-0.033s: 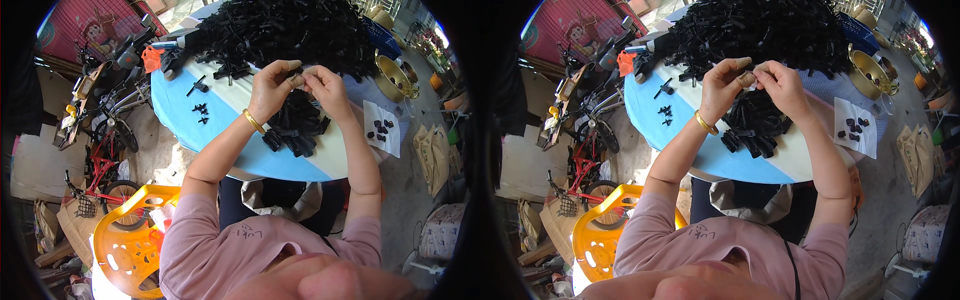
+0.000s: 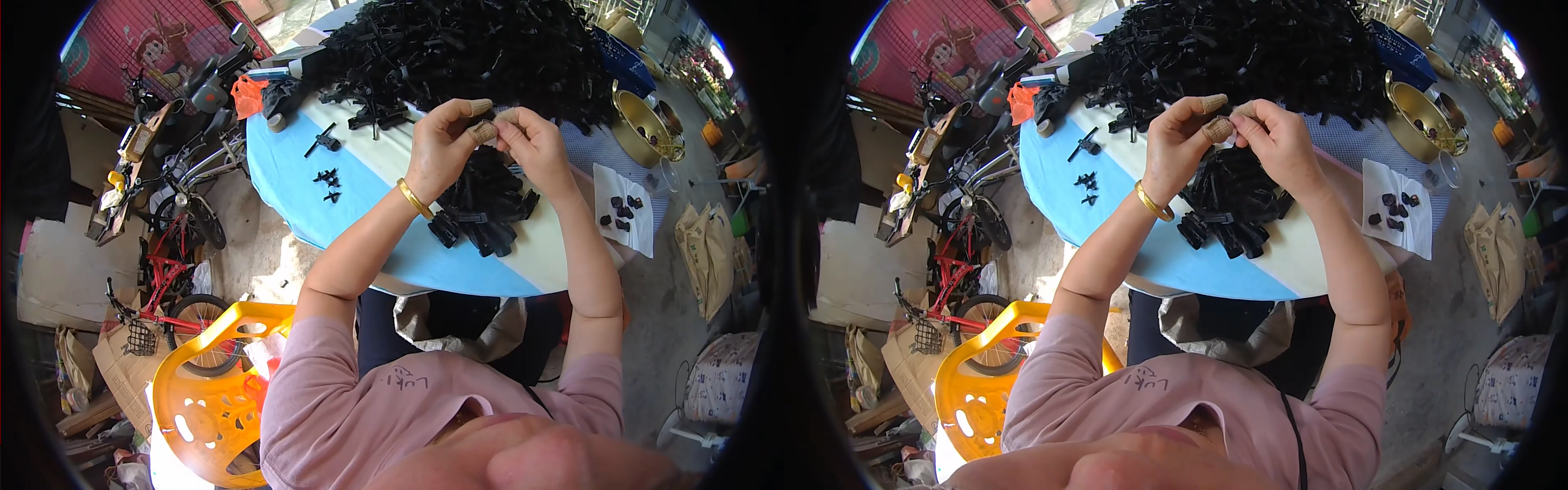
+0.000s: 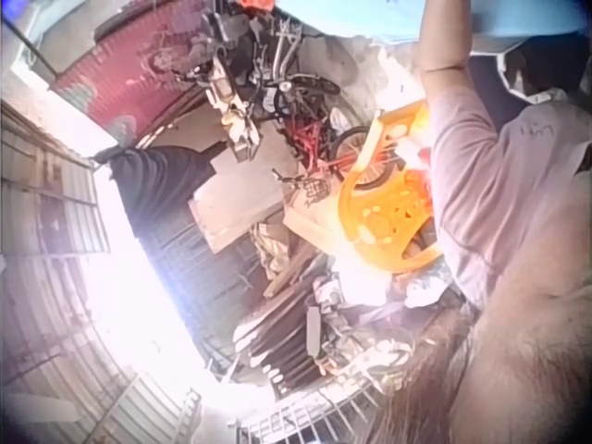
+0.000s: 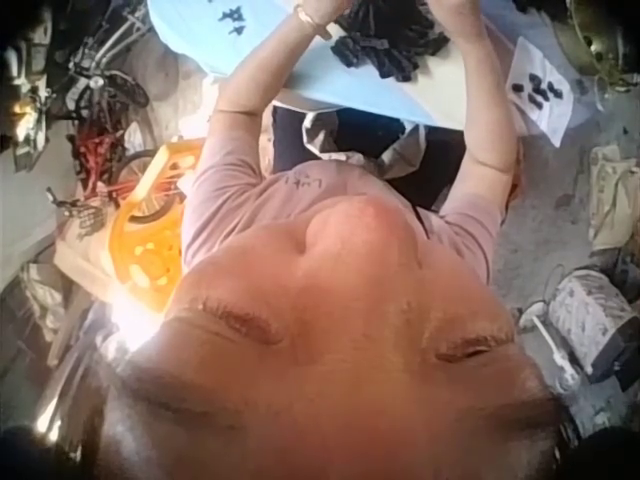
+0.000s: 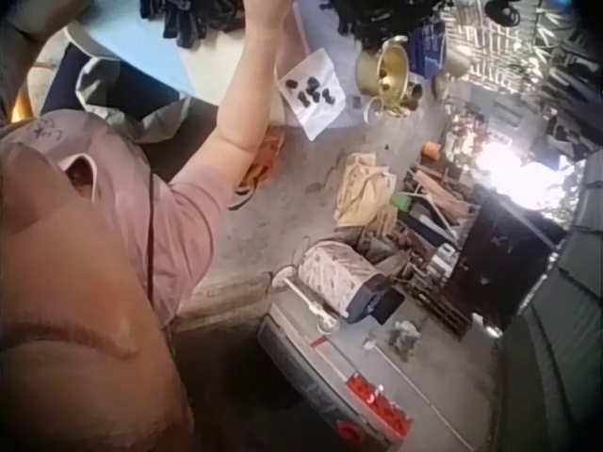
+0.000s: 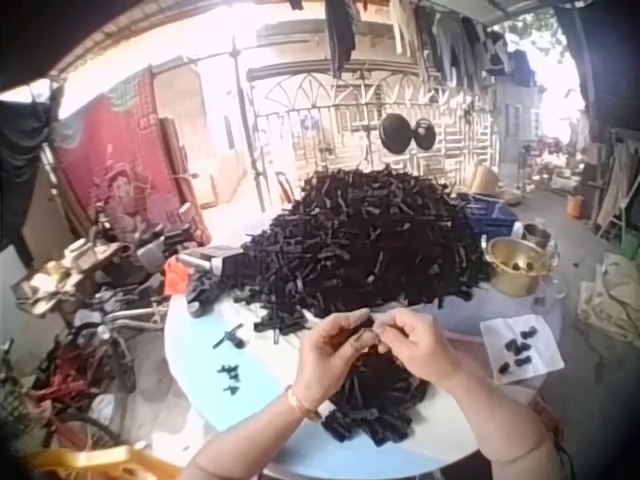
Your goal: Assembling small black plastic components by hand at a workbench.
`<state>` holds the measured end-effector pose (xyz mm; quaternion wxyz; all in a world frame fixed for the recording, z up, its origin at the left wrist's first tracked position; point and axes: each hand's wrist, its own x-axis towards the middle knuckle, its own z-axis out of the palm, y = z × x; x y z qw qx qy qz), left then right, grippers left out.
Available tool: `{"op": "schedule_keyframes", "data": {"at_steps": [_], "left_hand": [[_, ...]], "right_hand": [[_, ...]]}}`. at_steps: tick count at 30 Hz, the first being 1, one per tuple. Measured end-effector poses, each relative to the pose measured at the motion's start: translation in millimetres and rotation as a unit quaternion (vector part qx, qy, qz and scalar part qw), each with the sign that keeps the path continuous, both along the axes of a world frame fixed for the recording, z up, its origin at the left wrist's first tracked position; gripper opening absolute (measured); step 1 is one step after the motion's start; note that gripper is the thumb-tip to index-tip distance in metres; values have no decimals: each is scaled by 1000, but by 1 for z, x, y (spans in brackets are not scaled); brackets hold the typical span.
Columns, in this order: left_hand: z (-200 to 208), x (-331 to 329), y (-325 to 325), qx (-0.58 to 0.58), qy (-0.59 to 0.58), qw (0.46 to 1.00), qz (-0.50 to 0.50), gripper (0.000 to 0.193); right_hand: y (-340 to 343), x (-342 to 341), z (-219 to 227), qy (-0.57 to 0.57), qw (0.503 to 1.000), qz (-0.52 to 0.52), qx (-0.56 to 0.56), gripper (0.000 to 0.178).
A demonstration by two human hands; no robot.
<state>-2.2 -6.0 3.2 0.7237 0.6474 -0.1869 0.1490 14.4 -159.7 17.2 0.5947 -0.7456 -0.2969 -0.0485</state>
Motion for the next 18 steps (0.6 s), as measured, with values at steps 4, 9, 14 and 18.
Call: {"op": "schedule_keyframes", "data": {"at_steps": [4, 9, 14, 18], "left_hand": [[-10, 3, 0, 60, -93, 991, 69, 21], [-1, -1, 2, 255, -167, 940, 155, 22], [6, 0, 14, 279, 12, 958, -71, 44], [-4, 26, 39, 320, -48, 944, -73, 29]], "right_hand": [[1, -2, 4, 88, 996, -3, 2, 10], [-8, 10, 6, 162, 986, 33, -14, 11], [-27, 23, 7, 102, 994, -9, -25, 14], [-28, 26, 4, 90, 994, -64, -17, 17]]}}
